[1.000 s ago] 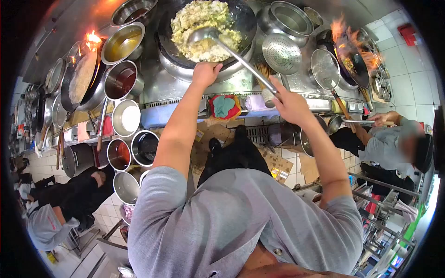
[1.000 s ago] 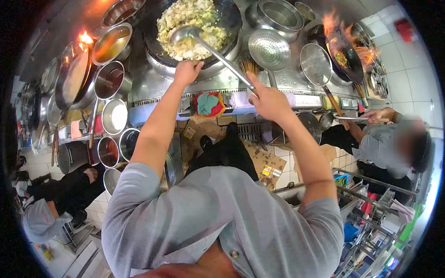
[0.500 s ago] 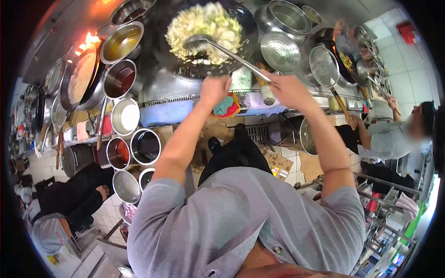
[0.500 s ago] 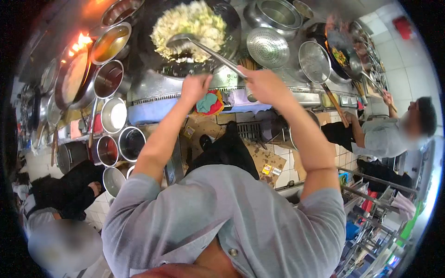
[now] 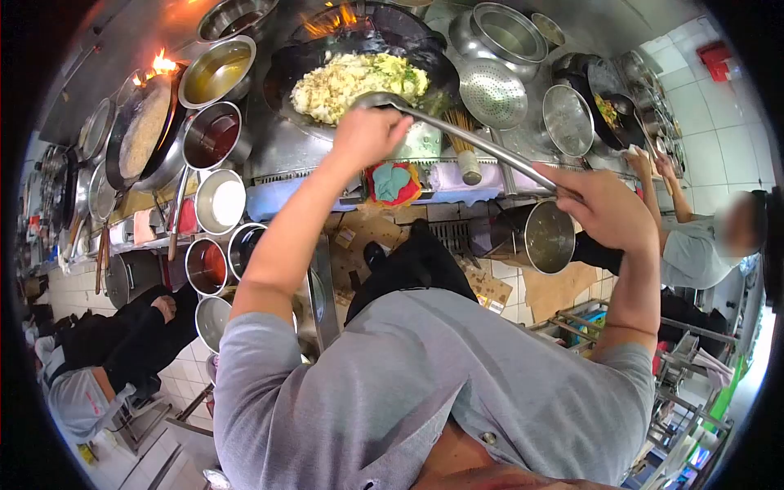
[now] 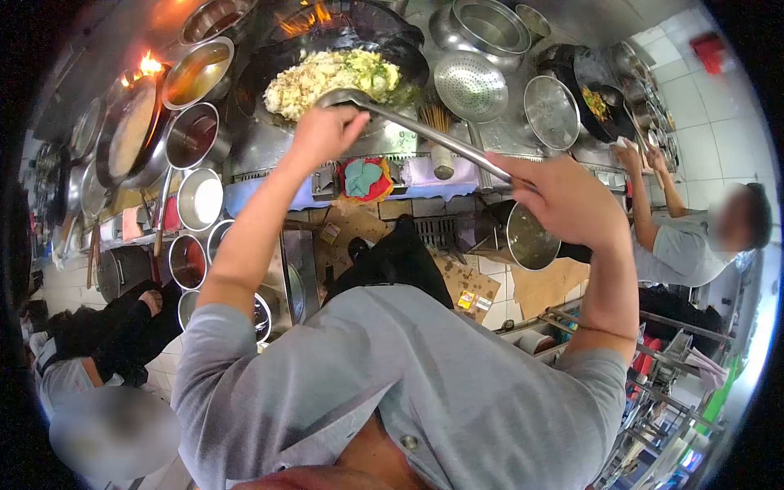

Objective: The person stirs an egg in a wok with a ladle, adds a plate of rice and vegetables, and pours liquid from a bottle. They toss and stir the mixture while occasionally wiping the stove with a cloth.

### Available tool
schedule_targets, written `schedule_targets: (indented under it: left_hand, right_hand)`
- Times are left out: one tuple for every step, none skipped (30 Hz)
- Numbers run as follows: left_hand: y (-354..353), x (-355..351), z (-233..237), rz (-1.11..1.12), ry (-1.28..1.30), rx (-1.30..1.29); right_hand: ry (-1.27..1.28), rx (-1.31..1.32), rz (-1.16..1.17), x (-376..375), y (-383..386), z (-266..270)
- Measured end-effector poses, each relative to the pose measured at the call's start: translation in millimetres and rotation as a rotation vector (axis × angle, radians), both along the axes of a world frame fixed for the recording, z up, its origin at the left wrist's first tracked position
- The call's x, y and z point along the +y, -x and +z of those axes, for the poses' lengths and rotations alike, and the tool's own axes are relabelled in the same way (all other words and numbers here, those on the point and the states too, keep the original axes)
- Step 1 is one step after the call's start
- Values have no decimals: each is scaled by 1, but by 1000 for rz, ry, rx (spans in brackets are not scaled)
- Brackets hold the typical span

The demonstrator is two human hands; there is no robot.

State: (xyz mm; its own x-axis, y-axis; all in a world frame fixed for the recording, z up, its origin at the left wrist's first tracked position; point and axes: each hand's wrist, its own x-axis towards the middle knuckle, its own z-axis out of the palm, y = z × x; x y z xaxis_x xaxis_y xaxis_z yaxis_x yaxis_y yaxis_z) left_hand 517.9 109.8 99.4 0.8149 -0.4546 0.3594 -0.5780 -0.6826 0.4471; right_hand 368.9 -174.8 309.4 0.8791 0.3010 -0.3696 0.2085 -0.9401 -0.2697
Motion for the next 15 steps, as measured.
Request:
schedule_targets:
  left_hand:
    - [-8, 0, 1, -36, 17, -10]
    - [-21, -5, -17, -14, 33, -61]
    - [-17, -8, -44, -17, 34, -64]
    - [-15, -12, -73, -4, 57, -70]
    - [-12, -15, -96, 6, 78, -73]
    - [-2, -19, -111, -7, 91, -95]
    - [18, -17, -120, -13, 99, -108]
    - [37, -12, -118, -30, 65, -27]
    - [36, -11, -108, -20, 67, -25]
    - [31, -9, -97, -24, 63, -31]
    - [32, -5, -93, -31, 56, -26]
    - [7, -5, -97, -6, 14, -38]
    - [-14, -4, -98, 16, 86, 0]
    - [-29, -4, -100, 11, 59, -25]
    - [-41, -5, -101, 8, 35, -50]
  right_hand:
    - [-2, -49, 3, 2, -2, -7]
    - [-22, -26, -71, 17, -14, -19]
    - [6, -96, -39, 25, -27, -45]
    - [34, -173, -6, 31, -40, -74]
    - [27, -205, -51, 43, -51, -98]
    - [21, -234, -92, 52, -59, -114]
    - [19, -228, -86, 59, -62, -122]
    - [-2, -239, -120, 64, -63, -128]
    - [-23, -256, -152, 65, -66, -131]
    - [-25, -261, -146, 64, -69, -135]
    - [-70, -270, -146, 61, -66, -141]
    - [-111, -271, -144, 58, -59, -144]
    - [-114, -269, -136, 56, -56, -140]
    - [-341, 11, -315, 54, -51, -131]
    - [-560, 298, -488, 49, -49, -125]
